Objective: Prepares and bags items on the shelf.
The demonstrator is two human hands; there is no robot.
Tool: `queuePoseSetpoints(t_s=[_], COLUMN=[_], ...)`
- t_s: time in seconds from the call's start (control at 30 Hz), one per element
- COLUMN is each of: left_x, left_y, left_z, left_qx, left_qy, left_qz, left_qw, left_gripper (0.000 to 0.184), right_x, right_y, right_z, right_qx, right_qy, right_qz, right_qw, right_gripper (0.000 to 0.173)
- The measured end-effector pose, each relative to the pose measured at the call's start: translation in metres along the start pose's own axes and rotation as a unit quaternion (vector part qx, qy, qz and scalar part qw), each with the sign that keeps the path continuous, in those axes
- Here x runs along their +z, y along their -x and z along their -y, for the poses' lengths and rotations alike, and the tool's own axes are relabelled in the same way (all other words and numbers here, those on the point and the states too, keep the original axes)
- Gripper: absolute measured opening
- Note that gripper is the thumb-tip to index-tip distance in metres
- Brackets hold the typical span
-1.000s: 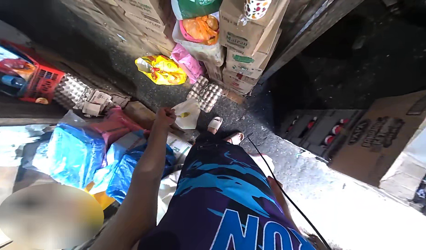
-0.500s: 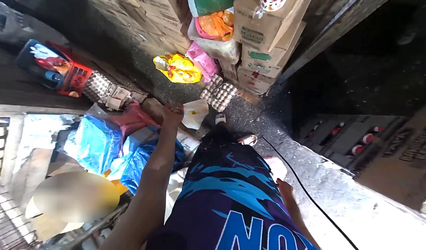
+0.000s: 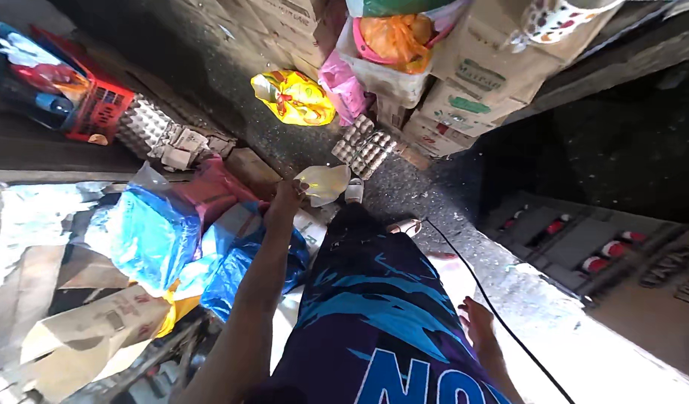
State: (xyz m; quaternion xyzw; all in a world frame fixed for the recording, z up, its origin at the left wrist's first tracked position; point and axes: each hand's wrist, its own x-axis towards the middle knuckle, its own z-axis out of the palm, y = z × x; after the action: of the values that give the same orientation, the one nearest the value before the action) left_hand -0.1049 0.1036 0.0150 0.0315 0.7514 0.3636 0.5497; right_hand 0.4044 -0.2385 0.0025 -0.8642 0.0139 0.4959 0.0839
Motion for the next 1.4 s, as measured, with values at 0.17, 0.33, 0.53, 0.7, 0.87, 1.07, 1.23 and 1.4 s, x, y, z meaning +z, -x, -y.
queuePoseSetpoints(t_s=[0.17,0.33,0.53,0.7,0.87,1.07,1.23,1.4], left_x=[-0.054,-0.04,-0.032,-0.081,-0.09,-0.088,-0.079,-0.082], left_y=[-0.052,-0.123,-0.11,-0.117,-0.094,-0.07,-0.043,-0.054], left_z=[-0.008,-0.022,-0.041,-0.007,-0.005,-0.02,-0.019,-0.019], left_qx=[0.103,0.06,-0.005,-0.036,-0.003,0.064,0.04,0.063], left_qy=[-0.479,-0.699,-0.779,-0.765,-0.742,-0.738,-0.71,-0.739], left_qz=[0.145,0.22,0.234,0.251,0.255,0.288,0.26,0.273], left_qw=[0.859,0.678,0.582,0.592,0.62,0.607,0.653,0.613], left_gripper=[0.035,0.043,0.054,0.063,0.062,0.045,0.044,0.047], right_x=[0.001,0.02,0.041,0.042,0.062,0.105,0.105,0.122], right_y=[0.013,0.042,0.053,0.041,0.017,-0.01,-0.017,-0.021], right_z=[0.023,0.049,0.045,0.044,0.062,0.052,0.046,0.067], right_qx=[0.004,0.04,0.084,0.091,0.102,0.096,0.094,0.092], right_qy=[-0.066,-0.153,-0.261,-0.281,-0.309,-0.356,-0.343,-0.374], right_qz=[-0.029,-0.092,-0.121,-0.097,-0.053,-0.009,0.01,0.023], right_qw=[0.997,0.983,0.954,0.95,0.944,0.93,0.934,0.922], right_gripper=[0.041,0.037,0.031,0.031,0.042,0.053,0.051,0.044])
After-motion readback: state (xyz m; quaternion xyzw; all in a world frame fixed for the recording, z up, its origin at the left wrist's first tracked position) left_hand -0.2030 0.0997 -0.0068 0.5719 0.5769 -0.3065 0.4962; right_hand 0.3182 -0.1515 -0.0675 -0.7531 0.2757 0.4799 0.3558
